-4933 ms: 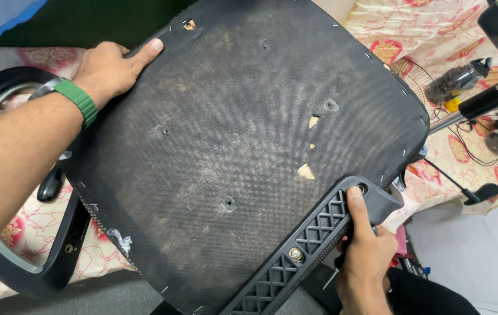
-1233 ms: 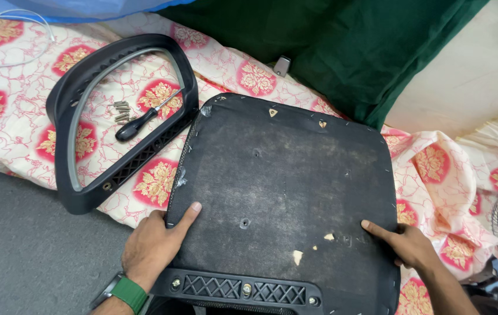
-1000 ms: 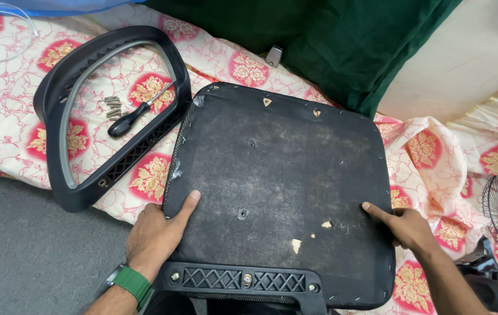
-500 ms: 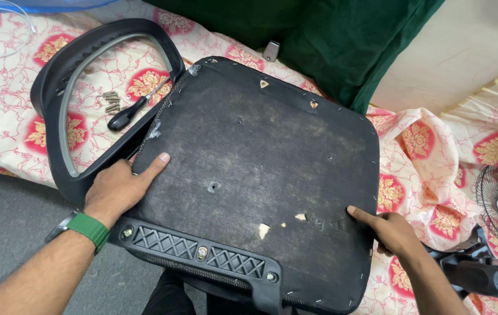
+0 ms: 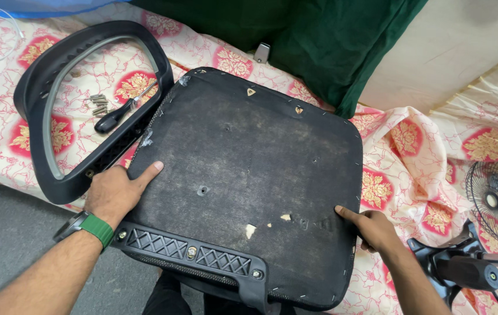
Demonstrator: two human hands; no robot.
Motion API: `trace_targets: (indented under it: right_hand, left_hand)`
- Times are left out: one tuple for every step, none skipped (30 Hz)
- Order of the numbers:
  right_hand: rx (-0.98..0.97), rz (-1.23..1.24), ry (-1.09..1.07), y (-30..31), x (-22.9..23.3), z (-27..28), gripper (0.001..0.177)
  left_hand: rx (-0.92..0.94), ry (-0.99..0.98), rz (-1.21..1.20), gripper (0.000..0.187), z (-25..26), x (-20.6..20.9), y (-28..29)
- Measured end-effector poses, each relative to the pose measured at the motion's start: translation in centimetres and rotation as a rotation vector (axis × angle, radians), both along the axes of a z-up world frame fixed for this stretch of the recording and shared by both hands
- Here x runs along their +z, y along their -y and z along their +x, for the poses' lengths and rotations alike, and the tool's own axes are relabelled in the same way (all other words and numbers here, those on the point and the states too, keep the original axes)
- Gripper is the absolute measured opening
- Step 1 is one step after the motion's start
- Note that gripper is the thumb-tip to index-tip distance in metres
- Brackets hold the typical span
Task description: The person uses a screwdriver to remove screws from the plastic frame of an office chair seat. They detach one side of the frame, then continue to unscrew and remove the second side, leaving the seat cushion exposed.
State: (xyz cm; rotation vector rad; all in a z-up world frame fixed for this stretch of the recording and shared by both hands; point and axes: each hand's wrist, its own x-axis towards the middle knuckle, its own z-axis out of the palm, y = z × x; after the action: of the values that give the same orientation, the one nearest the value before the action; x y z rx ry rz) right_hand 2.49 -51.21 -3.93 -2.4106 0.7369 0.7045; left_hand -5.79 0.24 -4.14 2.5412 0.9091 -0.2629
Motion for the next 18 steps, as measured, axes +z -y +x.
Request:
trace_targets:
  right_hand:
    - [-0.004,-0.011,-0.003,0.1,0.0,0.1,0.078]
    - [-0.002,-0.015,-0.005,-0.2,-0.2,0.2,0.078]
    - [-0.009,-0.006,-0.007,-0.4,-0.3,0.3,0.078]
    - [-0.017,-0.003,-0.007,-0.4,-0.2,0.3,0.078]
    - [-0.026,-0.001,-0.007,-0.3,-0.2,0.3,0.078]
    - [-0.027,0.000,-0.007,-0.4,-0.2,0.3,0.080]
    - [-0.028,0.001,-0.007,-0.6,-0.2,0.2,0.081]
    - [-0.033,-0.002,-0.008,-0.6,-0.1,0.1,0.082]
    - [-0.034,-0.008,-0.004,-0.6,0.1,-0.1,0.084]
    - [-0.031,-0.011,-0.001,-0.9,0.2,-0.3,0.086]
    - [-0.029,-0.013,0.003,-1.2,0.4,-0.4,0.088]
    - [-0.020,-0.063,0.054,-1.5,0.6,-0.6,0.088]
    - [-0.010,-0.112,0.107,-1.9,0.8,-0.8,0.089]
    - [-0.001,-0.157,0.157,-2.3,1.1,-0.9,0.091]
    - [0.015,-0.198,0.195,-2.6,1.5,-0.8,0.093]
    - [0.031,-0.238,0.234,-2.9,2.1,-0.7,0.095]
    - [0.047,-0.278,0.273,-3.3,2.6,-0.6,0.097]
    - [0.058,-0.248,0.295,-3.6,3.2,-0.5,0.097]
  left_hand:
    - [0.012,-0.014,0.009,0.097,-0.1,0.3,0.4]
    - [0.029,-0.029,0.026,0.094,-0.3,0.7,0.8]
    - [0.046,-0.043,0.043,0.092,-0.5,1.2,1.1]
    - [0.043,-0.055,0.063,0.091,-0.7,1.7,1.5]
    - [0.040,-0.067,0.083,0.091,-0.8,2.1,1.9]
    - [0.038,-0.080,0.107,0.091,-0.8,2.5,2.1]
    - [0.028,-0.087,0.123,0.091,-0.9,2.8,2.2]
    - [0.014,-0.096,0.135,0.090,-0.8,3.0,2.4]
    - [0.000,-0.104,0.148,0.090,-0.8,3.1,2.5]
    - [-0.002,-0.091,0.132,0.088,-0.8,3.2,2.5]
    - [-0.005,-0.078,0.115,0.086,-0.9,3.3,2.4]
    - [-0.008,-0.066,0.096,0.085,-0.9,3.2,2.4]
    - [-0.024,-0.031,0.091,0.083,-1.2,3.2,2.3]
    - [-0.041,0.001,0.089,0.082,-1.7,3.2,2.1]
    - [-0.058,0.034,0.086,0.081,-2.2,3.2,2.0]
    - [-0.042,0.069,0.065,0.080,-2.9,3.1,1.9]
    - [-0.026,0.104,0.044,0.079,-3.7,3.1,1.7]
    - [-0.009,0.140,0.020,0.079,-4.5,3.0,1.6]
